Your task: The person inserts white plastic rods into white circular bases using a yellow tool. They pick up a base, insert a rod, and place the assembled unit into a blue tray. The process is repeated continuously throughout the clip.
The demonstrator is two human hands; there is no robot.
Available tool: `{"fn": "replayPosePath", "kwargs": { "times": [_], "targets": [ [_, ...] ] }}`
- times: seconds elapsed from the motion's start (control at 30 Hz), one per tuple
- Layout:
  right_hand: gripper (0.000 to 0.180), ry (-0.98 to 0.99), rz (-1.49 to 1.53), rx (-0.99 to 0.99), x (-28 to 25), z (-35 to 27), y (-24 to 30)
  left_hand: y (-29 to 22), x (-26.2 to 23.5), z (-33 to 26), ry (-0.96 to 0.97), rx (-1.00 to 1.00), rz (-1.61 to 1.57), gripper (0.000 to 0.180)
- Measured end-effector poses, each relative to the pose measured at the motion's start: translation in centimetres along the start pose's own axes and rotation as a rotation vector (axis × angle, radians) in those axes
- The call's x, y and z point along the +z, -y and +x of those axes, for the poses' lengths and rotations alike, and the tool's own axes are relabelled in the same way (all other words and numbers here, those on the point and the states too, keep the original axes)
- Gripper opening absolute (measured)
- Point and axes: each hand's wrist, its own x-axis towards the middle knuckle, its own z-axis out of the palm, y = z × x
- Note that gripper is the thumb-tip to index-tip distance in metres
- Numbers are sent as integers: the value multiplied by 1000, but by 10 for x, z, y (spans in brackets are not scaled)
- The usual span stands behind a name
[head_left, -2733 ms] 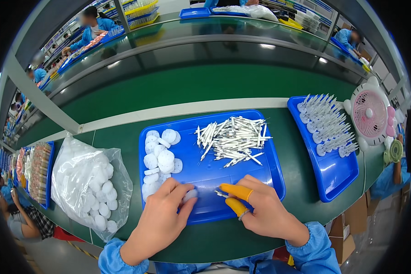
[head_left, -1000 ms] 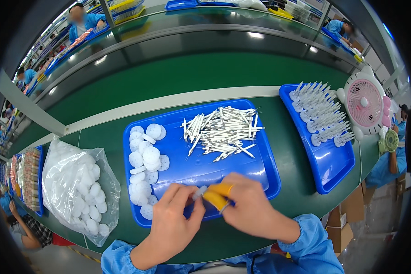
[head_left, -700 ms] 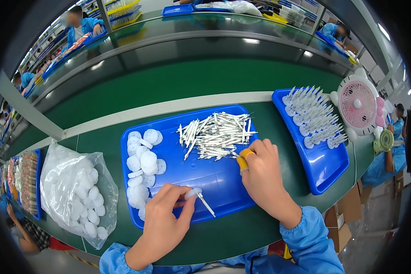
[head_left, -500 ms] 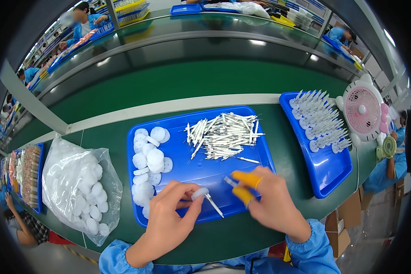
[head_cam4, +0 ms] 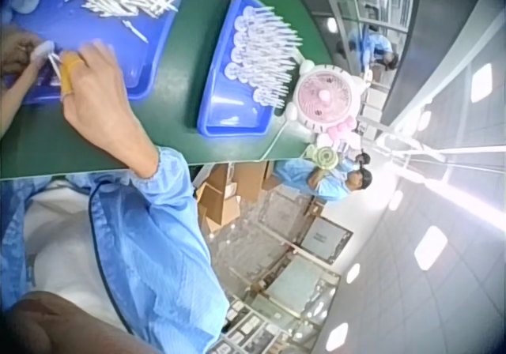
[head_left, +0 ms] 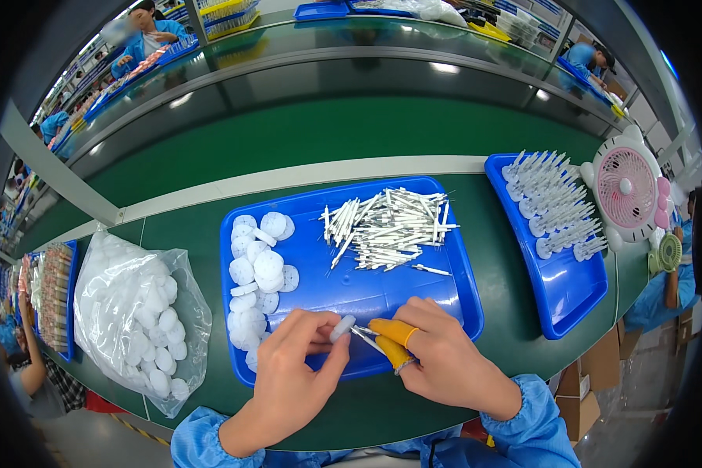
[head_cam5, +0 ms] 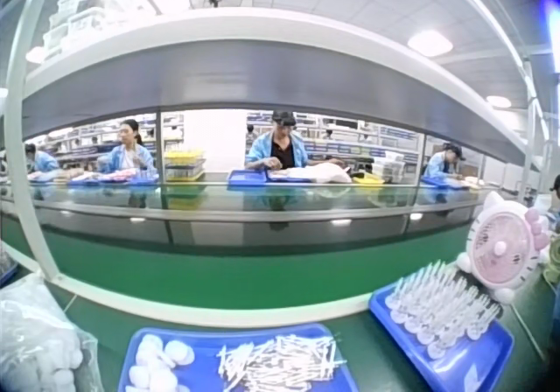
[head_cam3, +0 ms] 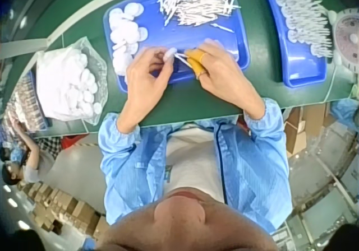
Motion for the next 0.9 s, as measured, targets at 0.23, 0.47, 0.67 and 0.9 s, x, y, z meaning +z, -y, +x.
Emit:
{"fn": "replayPosePath", "kwargs": {
  "times": [0.23,0.47,0.67,0.9],
  "targets": [
    [46,-57,22,-22,17,3,3,1,4,0,-6,51,54,16],
    [36,-215,99,0,25,1,11,2,3,-4,-17,124,85,18],
    [35,-254,141,58,36,1,14,1,5,-9,30,107,134,19],
    [30,-363,-146,62,4,15,-25,0,2,-2,-30,-11,63,14]
  ]
}}
